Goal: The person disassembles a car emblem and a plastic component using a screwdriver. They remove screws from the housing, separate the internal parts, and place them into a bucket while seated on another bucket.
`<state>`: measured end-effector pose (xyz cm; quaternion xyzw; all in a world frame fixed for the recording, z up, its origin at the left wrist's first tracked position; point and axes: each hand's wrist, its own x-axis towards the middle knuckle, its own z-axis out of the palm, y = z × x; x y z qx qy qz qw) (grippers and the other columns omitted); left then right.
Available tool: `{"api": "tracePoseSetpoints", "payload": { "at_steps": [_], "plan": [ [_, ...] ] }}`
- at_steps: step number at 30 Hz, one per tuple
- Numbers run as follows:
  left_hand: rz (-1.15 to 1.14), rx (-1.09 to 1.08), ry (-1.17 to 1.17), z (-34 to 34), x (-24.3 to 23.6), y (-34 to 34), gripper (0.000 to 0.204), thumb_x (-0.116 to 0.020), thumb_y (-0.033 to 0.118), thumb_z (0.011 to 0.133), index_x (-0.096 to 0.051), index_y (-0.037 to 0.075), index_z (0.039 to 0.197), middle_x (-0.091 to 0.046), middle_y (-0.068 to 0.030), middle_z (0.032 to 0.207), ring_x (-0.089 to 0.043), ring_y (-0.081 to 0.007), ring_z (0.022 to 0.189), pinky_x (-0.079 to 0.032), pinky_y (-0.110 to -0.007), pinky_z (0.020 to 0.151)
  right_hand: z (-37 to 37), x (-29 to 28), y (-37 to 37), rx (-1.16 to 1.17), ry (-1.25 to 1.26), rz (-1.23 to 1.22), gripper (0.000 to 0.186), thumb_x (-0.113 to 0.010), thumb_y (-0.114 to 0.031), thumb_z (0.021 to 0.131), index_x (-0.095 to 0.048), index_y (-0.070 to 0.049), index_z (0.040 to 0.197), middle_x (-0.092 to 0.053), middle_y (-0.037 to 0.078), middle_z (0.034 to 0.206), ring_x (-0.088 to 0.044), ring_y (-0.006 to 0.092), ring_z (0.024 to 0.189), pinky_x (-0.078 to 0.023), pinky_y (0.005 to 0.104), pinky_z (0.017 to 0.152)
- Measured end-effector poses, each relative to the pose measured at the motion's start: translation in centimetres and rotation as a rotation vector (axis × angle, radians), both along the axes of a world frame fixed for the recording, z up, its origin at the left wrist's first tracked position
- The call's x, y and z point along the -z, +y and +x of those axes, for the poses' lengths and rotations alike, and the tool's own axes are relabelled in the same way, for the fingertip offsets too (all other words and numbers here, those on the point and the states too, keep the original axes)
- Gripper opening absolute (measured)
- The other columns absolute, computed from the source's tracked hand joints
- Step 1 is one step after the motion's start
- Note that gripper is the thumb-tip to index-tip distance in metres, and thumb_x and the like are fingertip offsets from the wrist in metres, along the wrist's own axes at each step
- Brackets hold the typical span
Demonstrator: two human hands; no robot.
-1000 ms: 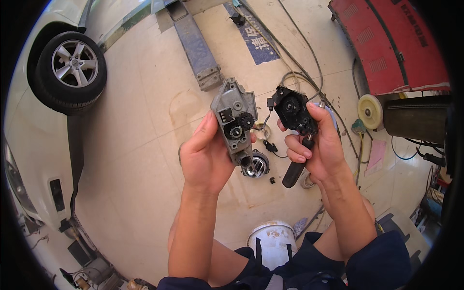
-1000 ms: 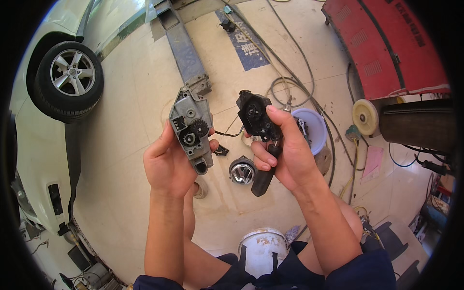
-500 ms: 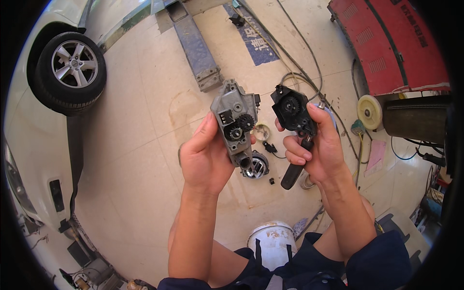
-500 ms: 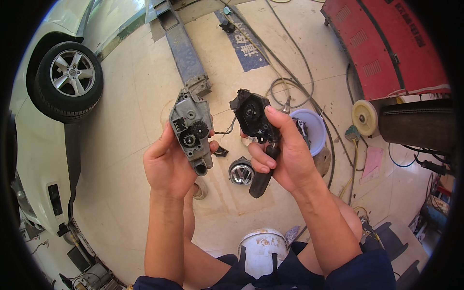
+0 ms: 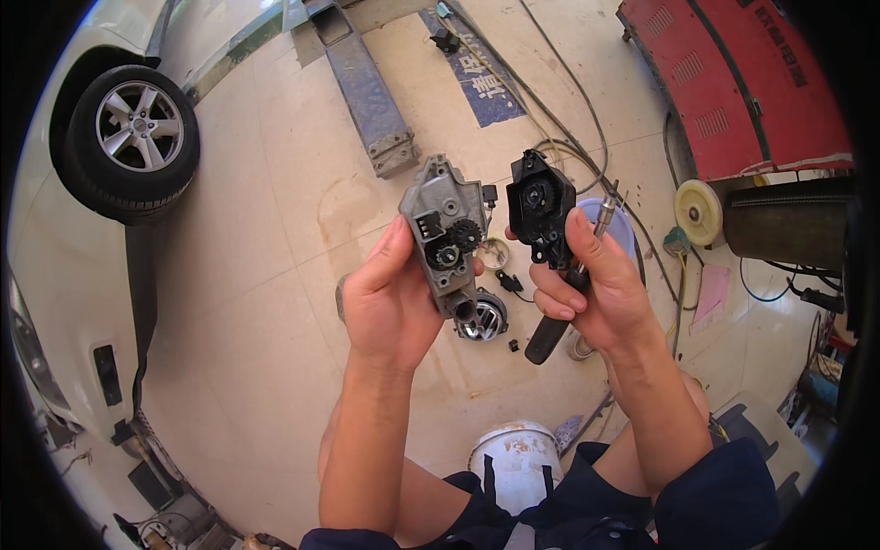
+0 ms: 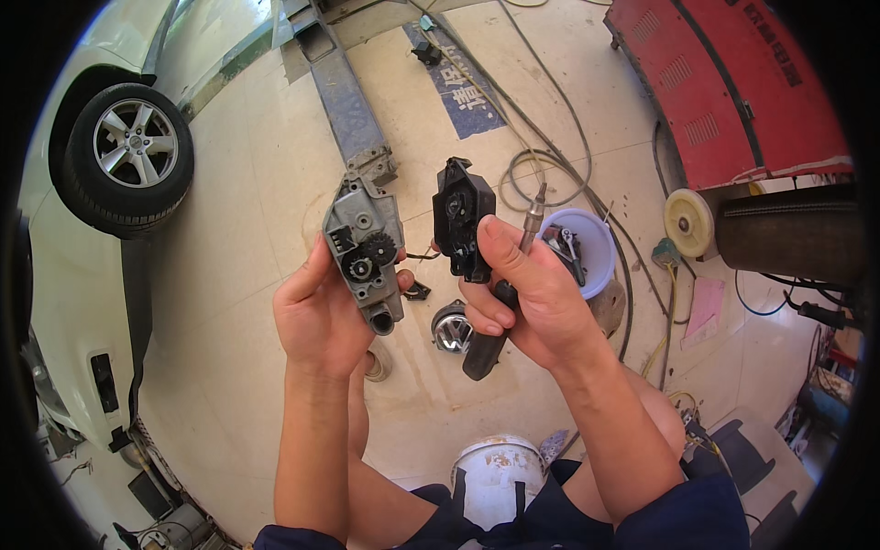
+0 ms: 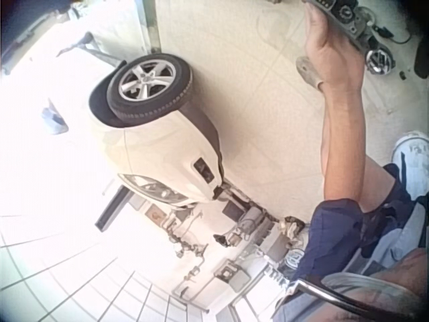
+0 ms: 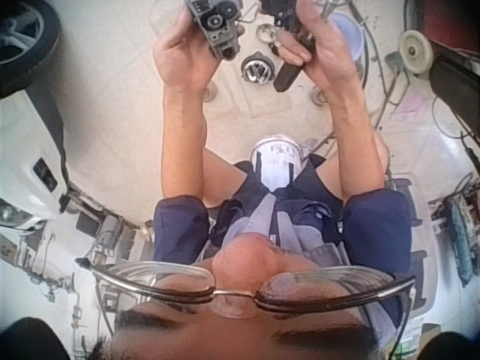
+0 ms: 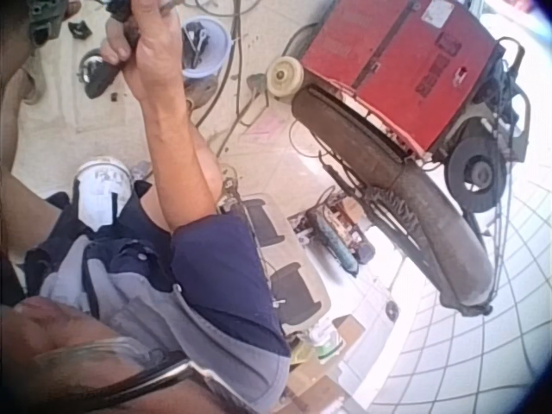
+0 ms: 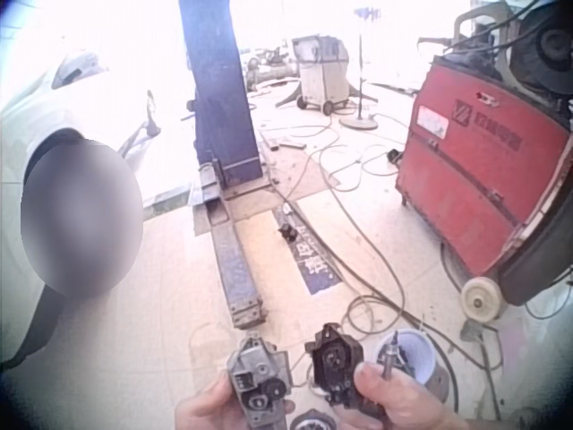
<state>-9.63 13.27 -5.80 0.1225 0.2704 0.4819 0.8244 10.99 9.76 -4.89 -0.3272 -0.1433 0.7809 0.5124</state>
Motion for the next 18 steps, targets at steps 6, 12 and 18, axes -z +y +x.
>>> {"api": "tracePoseSetpoints", "payload": {
  "at_steps": [6, 12, 18],
  "plan": [
    [0.006, 0.008, 0.053, 0.22, -0.21, 0.12, 0.041, -0.044, 0.026, 0.105, -0.048, 0.000, 0.137, -0.064, -0.0144, 0.122, -0.065, -0.0258, 0.098, -0.054, -0.042, 0.088, 0.41, 0.00, -0.23, 0.008, -0.064, -0.045, 0.033, -0.054, -0.036, 0.104, -0.059, -0.005, 0.115, -0.054, -0.004, 0.079, -0.036, 0.0050, 0.050, -0.035, 0.0220, 0.048],
    [-0.018, -0.058, 0.077, 0.38, 0.01, 0.18, 0.036, -0.044, 0.026, 0.105, -0.052, 0.001, 0.129, -0.064, -0.0155, 0.118, -0.065, -0.0306, 0.100, -0.053, -0.049, 0.088, 0.25, 0.60, -0.28, 0.012, -0.076, 0.008, 0.044, -0.053, -0.039, 0.103, -0.058, 0.001, 0.120, -0.066, 0.006, 0.105, -0.036, 0.0039, 0.049, -0.034, 0.0206, 0.045],
    [-0.005, -0.082, 0.093, 0.40, -0.15, 0.07, 0.034, -0.045, 0.024, 0.104, -0.053, 0.001, 0.128, -0.065, -0.0145, 0.118, -0.065, -0.0289, 0.097, -0.053, -0.047, 0.089, 0.44, 0.10, -0.14, -0.010, 0.116, -0.002, 0.051, -0.038, -0.041, 0.108, -0.049, 0.001, 0.134, -0.062, 0.012, 0.110, -0.036, 0.0062, 0.050, -0.035, 0.0218, 0.047]
  ]
}}
